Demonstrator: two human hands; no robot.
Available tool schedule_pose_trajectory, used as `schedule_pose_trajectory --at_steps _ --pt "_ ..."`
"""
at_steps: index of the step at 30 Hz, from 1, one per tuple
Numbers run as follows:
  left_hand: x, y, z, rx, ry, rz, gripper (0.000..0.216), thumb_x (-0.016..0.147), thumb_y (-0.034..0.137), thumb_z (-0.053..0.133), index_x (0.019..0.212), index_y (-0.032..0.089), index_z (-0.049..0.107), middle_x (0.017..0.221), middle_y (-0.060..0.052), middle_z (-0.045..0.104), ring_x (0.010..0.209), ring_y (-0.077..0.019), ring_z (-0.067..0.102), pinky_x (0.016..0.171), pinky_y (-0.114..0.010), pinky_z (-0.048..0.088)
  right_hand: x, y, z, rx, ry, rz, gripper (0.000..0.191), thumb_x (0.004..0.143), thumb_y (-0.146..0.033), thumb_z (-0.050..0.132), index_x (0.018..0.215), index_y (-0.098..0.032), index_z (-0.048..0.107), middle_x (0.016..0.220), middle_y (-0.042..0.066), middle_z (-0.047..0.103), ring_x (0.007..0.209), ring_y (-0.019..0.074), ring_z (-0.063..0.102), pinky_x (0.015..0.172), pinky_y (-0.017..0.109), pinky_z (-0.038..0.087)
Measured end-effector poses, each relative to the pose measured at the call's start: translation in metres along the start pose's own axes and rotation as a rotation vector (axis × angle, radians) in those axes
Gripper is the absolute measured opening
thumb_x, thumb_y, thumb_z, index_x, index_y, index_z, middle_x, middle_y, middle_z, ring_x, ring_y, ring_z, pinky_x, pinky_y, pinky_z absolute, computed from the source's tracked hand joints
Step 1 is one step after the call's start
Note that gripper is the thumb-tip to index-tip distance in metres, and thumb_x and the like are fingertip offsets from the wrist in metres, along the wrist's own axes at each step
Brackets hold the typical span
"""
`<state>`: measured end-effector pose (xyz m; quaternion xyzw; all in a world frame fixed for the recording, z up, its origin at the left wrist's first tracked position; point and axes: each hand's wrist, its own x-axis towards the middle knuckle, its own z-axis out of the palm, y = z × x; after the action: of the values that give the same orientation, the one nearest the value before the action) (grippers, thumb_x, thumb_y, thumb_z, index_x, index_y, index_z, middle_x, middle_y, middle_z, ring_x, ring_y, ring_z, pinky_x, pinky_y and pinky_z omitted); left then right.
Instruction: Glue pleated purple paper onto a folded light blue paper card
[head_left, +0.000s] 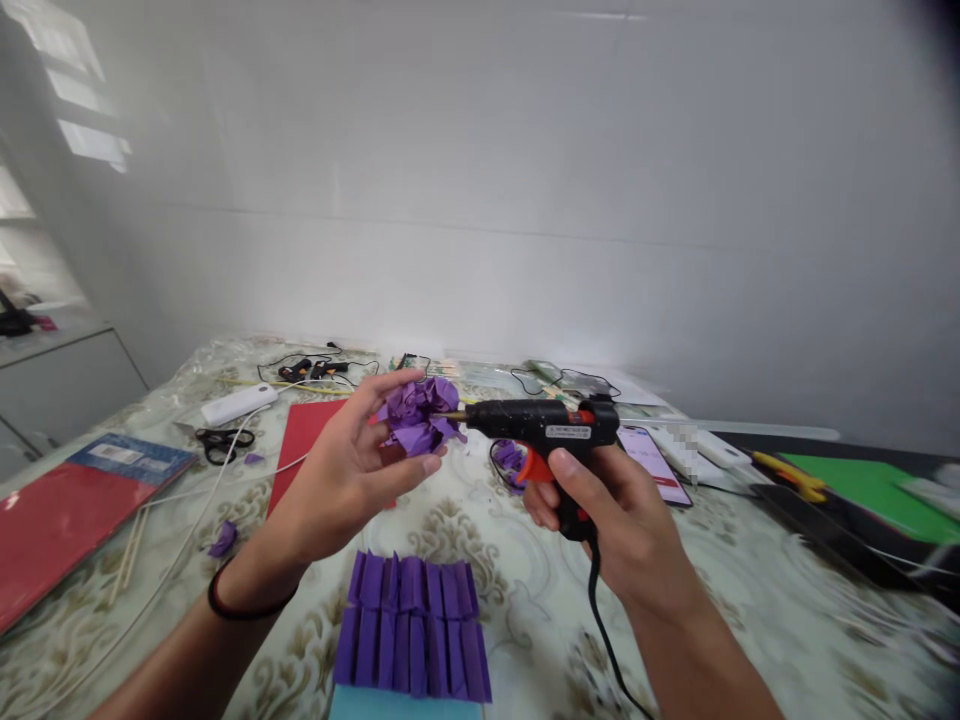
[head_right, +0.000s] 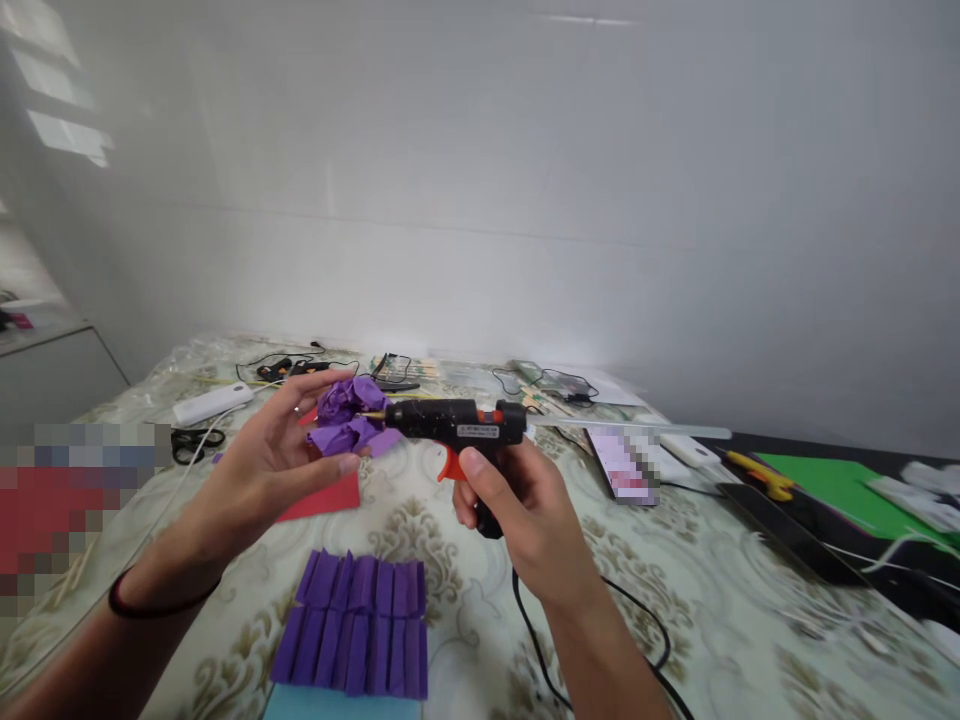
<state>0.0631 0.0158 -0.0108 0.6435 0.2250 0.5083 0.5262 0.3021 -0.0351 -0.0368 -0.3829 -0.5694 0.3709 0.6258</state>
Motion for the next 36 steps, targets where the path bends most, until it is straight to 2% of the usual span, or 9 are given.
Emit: schedule_pose_trajectory --at_steps 6,9,12,15,19,24,26,32,36 --pt "-0.003 0.004 -0.003 0.057 -0.005 0.108 0.043 0.083 0.024 0.089 0.117 0.025 0.064 0.104 -0.003 0.072 0.088 -0.0172 0.070 0.074 -0.027 0.061 -0.002 -0.001 0.000 0.044 -0.055 -0.011 0.034 0.098 -0.051 0.072 0.085 -0.021 0.064 0.065 -0.002 0.056 0.052 0.0143 0.056 0.050 0.030 0.045" --pt "-0.009 0.008 -0.006 0.109 -0.046 0.150 0.039 0.088 0.025 0.086 0.121 0.027 0.066 0.106 -0.002 0.071 0.089 -0.0157 0.070 0.077 -0.025 0.060 -0.003 0.000 -0.002 0.047 -0.078 -0.039 0.034 0.097 -0.051 0.073 0.086 -0.021 0.065 0.065 -0.001 0.058 0.053 0.0152 0.056 0.050 0.030 0.044" --pt "-0.014 0.012 -0.009 0.206 -0.100 0.184 0.043 0.096 0.027 0.078 0.136 0.033 0.064 0.117 -0.004 0.069 0.092 -0.0174 0.071 0.082 -0.029 0.061 -0.006 0.002 -0.004 0.019 -0.099 -0.066 0.034 0.097 -0.052 0.073 0.087 -0.020 0.067 0.064 0.001 0.061 0.053 0.0162 0.056 0.049 0.031 0.043" --pt "-0.017 0.013 -0.011 0.327 -0.110 0.231 0.044 0.100 0.028 0.072 0.143 0.032 0.064 0.118 -0.006 0.070 0.092 -0.0192 0.071 0.081 -0.031 0.061 -0.009 0.003 -0.004 0.015 -0.073 -0.058 0.034 0.093 -0.053 0.077 0.094 -0.021 0.067 0.066 0.001 0.063 0.054 0.0172 0.057 0.050 0.032 0.045" --pt "-0.017 0.010 -0.012 0.419 -0.060 0.298 0.034 0.100 0.027 0.071 0.134 0.026 0.068 0.116 -0.008 0.072 0.089 -0.0177 0.070 0.081 -0.029 0.059 -0.012 0.002 -0.004 0.013 -0.049 -0.028 0.035 0.090 -0.052 0.081 0.100 -0.023 0.064 0.068 0.000 0.065 0.058 0.0177 0.058 0.054 0.032 0.048" --pt "-0.016 0.009 -0.009 0.437 -0.005 0.320 0.017 0.101 0.023 0.068 0.119 0.023 0.068 0.107 -0.006 0.071 0.076 -0.0137 0.067 0.068 -0.026 0.057 -0.008 0.000 -0.002 -0.049 -0.166 -0.087 0.029 0.092 -0.048 0.080 0.093 -0.022 0.067 0.073 0.002 0.069 0.060 0.0179 0.064 0.058 0.032 0.054" --pt "-0.016 0.010 -0.008 0.484 0.017 0.364 0.013 0.101 0.018 0.065 0.114 0.022 0.066 0.103 -0.005 0.070 0.075 -0.0139 0.066 0.067 -0.027 0.056 -0.009 -0.001 0.001 -0.019 -0.176 -0.037 0.031 0.093 -0.049 0.079 0.092 -0.021 0.067 0.069 0.002 0.069 0.058 0.0182 0.065 0.057 0.032 0.054" --pt "-0.016 0.011 -0.011 0.675 0.064 0.488 0.015 0.098 0.010 0.059 0.105 0.023 0.062 0.094 -0.003 0.070 0.076 -0.0152 0.066 0.066 -0.029 0.053 -0.014 -0.010 0.018 0.204 -0.231 0.294 0.043 0.089 -0.057 0.079 0.086 -0.019 0.061 0.055 -0.002 0.062 0.043 0.0150 0.062 0.043 0.024 0.045" --pt "-0.016 0.013 -0.011 0.652 0.109 0.436 0.013 0.098 0.013 0.059 0.105 0.024 0.063 0.085 0.001 0.068 0.066 -0.0126 0.063 0.061 -0.027 0.052 -0.013 -0.013 0.020 0.177 -0.263 0.306 0.042 0.092 -0.058 0.076 0.090 -0.019 0.062 0.062 -0.001 0.066 0.050 0.0148 0.065 0.048 0.025 0.047"
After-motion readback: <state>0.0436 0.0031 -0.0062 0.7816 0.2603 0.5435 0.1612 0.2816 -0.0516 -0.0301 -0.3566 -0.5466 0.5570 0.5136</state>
